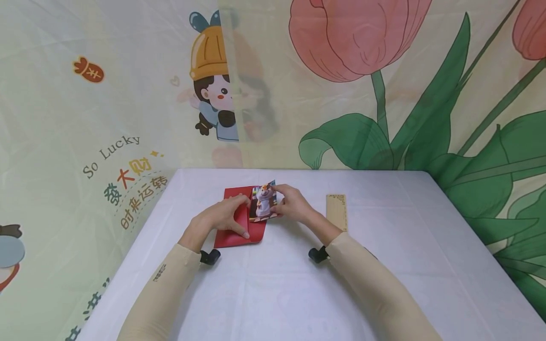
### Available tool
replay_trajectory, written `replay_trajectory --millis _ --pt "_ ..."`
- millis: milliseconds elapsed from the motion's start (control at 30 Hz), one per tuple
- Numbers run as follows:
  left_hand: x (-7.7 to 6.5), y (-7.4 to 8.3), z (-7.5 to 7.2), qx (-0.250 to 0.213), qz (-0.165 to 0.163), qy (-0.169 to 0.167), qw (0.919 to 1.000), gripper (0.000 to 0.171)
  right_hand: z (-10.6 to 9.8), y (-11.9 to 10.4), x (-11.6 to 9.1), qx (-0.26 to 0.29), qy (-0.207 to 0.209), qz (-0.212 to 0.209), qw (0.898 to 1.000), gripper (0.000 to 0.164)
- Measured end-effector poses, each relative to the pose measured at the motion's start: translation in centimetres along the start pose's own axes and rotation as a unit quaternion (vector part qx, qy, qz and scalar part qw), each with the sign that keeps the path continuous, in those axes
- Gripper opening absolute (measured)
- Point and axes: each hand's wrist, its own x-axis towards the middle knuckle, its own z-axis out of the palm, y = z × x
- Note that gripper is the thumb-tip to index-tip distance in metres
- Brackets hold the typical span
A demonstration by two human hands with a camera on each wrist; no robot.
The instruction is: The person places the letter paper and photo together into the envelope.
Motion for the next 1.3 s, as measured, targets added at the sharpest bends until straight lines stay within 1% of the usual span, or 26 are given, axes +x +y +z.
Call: replay_trajectory --millis 167,300,467,633,833,1067,1300 --pt "-0.1 0.1 0.0 -0.006 0.005 0.003 1.0 0.092 0.3 0.0 0.2 -0.013 -0.004 -0.012 1.0 0.072" --pt "-0.1 0.1 0.0 -0.007 0.0 0.004 1.0 0.092 0.4 0.0 0.3 -0.021 -0.008 -0.022 1.0 0.071" --pt "0.1 -0.1 0.1 -0.007 -0.002 0.004 1.0 0.092 0.5 0.0 0.3 -0.026 -0.01 -0.021 0.999 0.071" --pt "0.0 0.0 0.0 -0.007 0.0 0.002 1.0 0.092 1.0 -0.2 0.5 -0.027 -0.025 -0.019 0.999 0.07" --pt "-0.1 0.0 0.0 -0.007 0.003 0.0 1.0 0.097 1.6 -0.5 0.6 -0.037 -0.039 -0.02 0.998 0.069" --pt "-0.1 0.1 0.0 -0.006 0.003 0.001 1.0 0.098 2.4 -0.8 0.7 -0.024 -0.054 -0.029 0.998 0.068" --pt "-0.2 0.2 -0.1 0.001 0.003 0.003 1.0 0.1 2.8 -1.1 0.9 -0.091 -0.045 -0.059 0.993 0.067"
